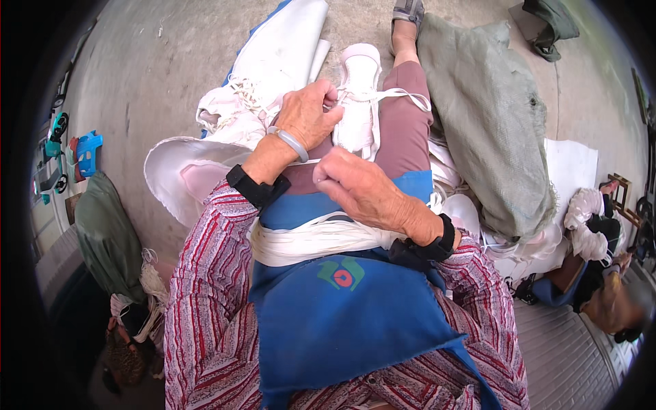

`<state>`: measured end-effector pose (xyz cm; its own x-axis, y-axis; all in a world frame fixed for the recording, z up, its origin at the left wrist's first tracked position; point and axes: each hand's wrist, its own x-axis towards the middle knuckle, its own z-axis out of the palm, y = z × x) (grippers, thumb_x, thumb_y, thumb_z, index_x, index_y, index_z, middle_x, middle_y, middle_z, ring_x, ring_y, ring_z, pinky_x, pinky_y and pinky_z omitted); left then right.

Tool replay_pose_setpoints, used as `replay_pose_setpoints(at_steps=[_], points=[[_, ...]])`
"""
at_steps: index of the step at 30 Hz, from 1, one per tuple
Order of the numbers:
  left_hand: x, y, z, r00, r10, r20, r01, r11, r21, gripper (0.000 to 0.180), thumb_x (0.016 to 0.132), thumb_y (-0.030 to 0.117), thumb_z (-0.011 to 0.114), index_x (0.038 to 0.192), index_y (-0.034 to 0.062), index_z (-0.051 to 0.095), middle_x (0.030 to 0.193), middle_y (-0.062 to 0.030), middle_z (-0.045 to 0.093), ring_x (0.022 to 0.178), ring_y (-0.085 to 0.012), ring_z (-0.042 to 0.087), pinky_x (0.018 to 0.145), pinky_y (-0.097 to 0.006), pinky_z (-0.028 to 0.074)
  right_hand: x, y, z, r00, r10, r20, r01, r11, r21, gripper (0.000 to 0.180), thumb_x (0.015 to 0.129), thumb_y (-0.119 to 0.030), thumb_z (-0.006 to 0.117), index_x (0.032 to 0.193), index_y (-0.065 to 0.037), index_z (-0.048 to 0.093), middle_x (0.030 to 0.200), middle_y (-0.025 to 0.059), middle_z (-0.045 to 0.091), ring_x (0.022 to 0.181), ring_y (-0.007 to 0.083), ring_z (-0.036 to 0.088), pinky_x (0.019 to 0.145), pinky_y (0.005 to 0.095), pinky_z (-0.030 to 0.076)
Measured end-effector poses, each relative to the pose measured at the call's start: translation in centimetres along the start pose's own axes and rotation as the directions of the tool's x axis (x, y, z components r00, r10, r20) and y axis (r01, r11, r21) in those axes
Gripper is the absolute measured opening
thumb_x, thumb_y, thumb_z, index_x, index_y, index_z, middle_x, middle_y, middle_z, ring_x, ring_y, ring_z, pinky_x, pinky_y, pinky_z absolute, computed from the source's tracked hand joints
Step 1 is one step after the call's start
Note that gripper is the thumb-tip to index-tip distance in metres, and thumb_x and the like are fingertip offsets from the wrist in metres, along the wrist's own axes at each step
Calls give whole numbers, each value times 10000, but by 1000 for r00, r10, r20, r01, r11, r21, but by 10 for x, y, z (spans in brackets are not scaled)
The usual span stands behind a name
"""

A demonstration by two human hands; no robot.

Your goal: The recorder is lacing shoelaces through several pairs of white and pink athletic shoes while sitting in a workshop area.

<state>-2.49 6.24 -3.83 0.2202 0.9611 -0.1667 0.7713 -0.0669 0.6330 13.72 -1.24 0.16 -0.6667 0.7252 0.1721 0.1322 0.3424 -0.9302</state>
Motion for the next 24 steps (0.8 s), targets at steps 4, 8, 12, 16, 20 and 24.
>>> replay_pose_setpoints(at_steps=[4,8,12,16,20,24], points=[[-2,-8,3,1000,-14,-7,14,998,-66,223,798,165,663,940,-1,615,830,-146,674,750,-257,658,712,-350,520,23,44,-15,888,146,-435,-270,933,-239,122,885,-150,565,936,-40,558,857,156,580,724,372,607,628,450,481],[1,-3,1,998,51,-33,-52,998,-21,184,798,141,617,920,3,620,790,-182,663,755,-331,653,703,-395,506,33,58,-15,883,111,-457,-357,789,-499,125,861,-184,597,912,-70,593,854,127,594,688,349,627,595,450,495],[0,-2,0,996,70,-55,-69,997,16,151,795,125,601,900,16,588,767,-188,649,761,-375,633,710,-433,492,40,56,-9,876,253,-410,-466,662,-587,147,840,-186,624,952,-91,633,850,109,603,733,330,636,624,433,504],[0,-4,-1,999,8,32,-6,998,-60,138,793,137,571,915,75,555,826,-160,645,855,-370,608,776,-471,388,45,59,-6,901,179,-395,-409,652,-639,102,822,-144,599,864,-52,588,829,125,605,671,335,640,582,437,511],[1,-3,-2,999,-17,48,20,998,-67,142,786,136,575,916,82,556,827,-143,649,860,-355,610,783,-458,381,50,62,-10,923,181,-340,-374,636,-675,107,813,-115,580,880,-32,566,822,134,609,683,336,643,586,437,515],[-2,-1,-1,999,-32,17,33,998,-61,133,781,153,597,881,73,563,776,-126,639,813,-328,613,788,-433,394,43,53,-14,932,232,-280,-362,655,-664,122,813,-105,575,886,-18,531,815,150,613,708,338,641,603,443,509]])
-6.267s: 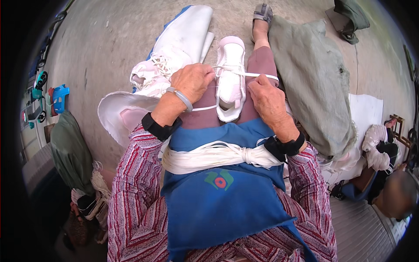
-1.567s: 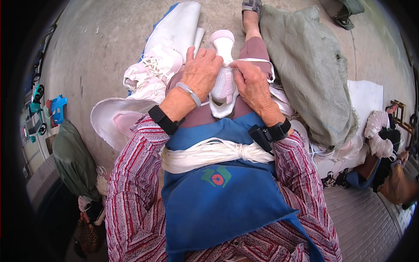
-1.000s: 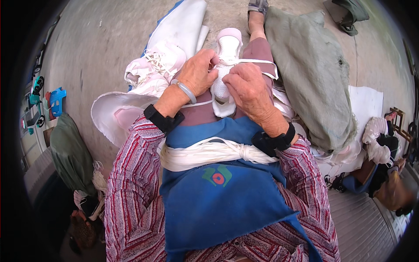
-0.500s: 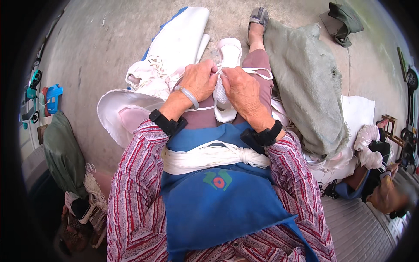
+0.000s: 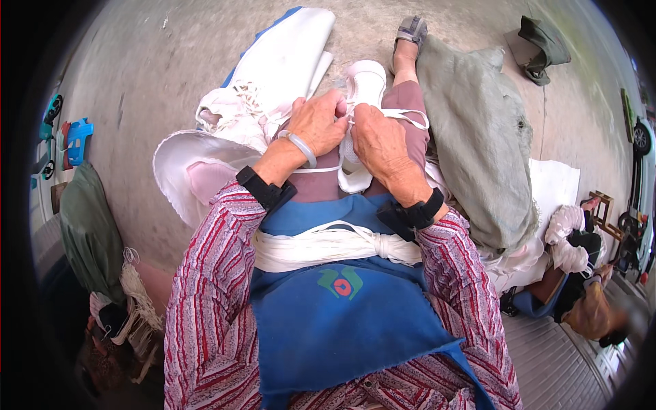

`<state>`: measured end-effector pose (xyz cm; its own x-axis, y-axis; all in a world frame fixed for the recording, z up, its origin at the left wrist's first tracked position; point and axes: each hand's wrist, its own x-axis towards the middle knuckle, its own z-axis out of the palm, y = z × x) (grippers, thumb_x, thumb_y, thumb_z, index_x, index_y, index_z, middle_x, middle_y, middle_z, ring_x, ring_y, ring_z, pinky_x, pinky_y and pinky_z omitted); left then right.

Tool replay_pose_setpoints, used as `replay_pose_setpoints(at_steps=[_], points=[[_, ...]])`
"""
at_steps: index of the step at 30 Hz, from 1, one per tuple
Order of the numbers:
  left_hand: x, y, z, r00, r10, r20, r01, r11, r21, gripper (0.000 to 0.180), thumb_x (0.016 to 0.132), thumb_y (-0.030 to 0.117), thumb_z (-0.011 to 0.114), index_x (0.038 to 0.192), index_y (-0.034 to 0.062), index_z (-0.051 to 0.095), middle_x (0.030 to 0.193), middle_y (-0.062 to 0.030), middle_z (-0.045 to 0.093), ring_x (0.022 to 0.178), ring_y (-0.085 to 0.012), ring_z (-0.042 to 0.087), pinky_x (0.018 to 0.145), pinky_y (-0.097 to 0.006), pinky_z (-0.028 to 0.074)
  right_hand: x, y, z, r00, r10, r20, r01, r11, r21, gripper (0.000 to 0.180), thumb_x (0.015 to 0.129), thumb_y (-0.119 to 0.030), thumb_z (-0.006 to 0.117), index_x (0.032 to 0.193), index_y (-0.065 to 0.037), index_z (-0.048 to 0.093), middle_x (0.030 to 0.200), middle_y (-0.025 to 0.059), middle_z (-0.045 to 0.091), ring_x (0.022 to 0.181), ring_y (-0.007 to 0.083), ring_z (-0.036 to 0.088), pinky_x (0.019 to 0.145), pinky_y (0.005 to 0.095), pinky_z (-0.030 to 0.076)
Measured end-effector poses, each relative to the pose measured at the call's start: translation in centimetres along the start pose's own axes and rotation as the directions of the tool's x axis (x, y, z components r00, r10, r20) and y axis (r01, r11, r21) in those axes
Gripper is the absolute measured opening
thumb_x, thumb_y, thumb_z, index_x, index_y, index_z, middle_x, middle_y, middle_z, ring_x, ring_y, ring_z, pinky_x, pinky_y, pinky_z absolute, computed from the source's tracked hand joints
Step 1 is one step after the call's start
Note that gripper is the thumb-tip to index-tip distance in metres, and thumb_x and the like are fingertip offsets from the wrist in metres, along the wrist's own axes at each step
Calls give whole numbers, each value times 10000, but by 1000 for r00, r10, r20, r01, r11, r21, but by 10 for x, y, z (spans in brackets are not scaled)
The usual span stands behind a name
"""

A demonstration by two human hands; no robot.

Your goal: The recorder is lacing shoelaces through several pairs of white and pink athletic shoes while sitting in a workshop area.

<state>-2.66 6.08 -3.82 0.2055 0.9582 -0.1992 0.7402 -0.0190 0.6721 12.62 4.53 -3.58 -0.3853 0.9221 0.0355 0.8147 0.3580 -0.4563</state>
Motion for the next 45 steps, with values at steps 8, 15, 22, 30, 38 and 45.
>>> replay_pose_setpoints(at_steps=[8,15,22,30,38,45], points=[[1,1,-2,999,7,-35,-4,997,82,128,759,170,613,831,79,556,759,-94,602,817,-295,567,843,-405,352,-46,6,-108,905,-127,406,-272,560,782,159,920,-153,544,866,-3,550,739,56,557,632,130,501,585,278,418],[13,7,-8,1000,-11,-4,12,997,70,214,779,198,641,921,51,578,883,-112,633,912,-280,597,857,-394,421,-71,30,-126,954,273,128,-220,339,915,214,978,-179,504,882,1,571,803,8,587,731,88,506,654,220,401],[77,-7,3,995,-40,-94,30,994,-102,709,773,442,731,1226,-46,487,1164,-190,596,1088,-287,582,940,-360,451,-28,-7,-83,958,274,-86,84,19,996,214,1011,-217,419,902,-45,486,724,7,436,588,100,379,570,272,367],[108,-8,11,922,-135,364,261,909,-324,662,711,425,802,1129,-40,585,1028,-160,651,953,-225,627,842,-311,484,-67,19,-132,916,237,324,-307,-106,946,253,1008,-239,408,801,-94,431,561,-79,264,440,20,189,396,211,164],[113,-5,11,946,-188,263,264,920,-290,564,718,345,807,1097,-23,607,998,-133,666,895,-205,643,784,-300,500,-166,59,-253,929,368,-27,38,-23,999,219,1019,-208,388,822,-122,348,551,-79,284,407,12,152,349,190,159],[103,1,4,931,-118,345,259,879,-400,559,701,331,822,1079,-25,617,1004,-137,667,901,-222,642,807,-309,501,-310,159,-325,764,571,-301,396,-46,917,164,1019,-122,342,857,-101,358,587,-34,266,436,54,200,390,221,194]])
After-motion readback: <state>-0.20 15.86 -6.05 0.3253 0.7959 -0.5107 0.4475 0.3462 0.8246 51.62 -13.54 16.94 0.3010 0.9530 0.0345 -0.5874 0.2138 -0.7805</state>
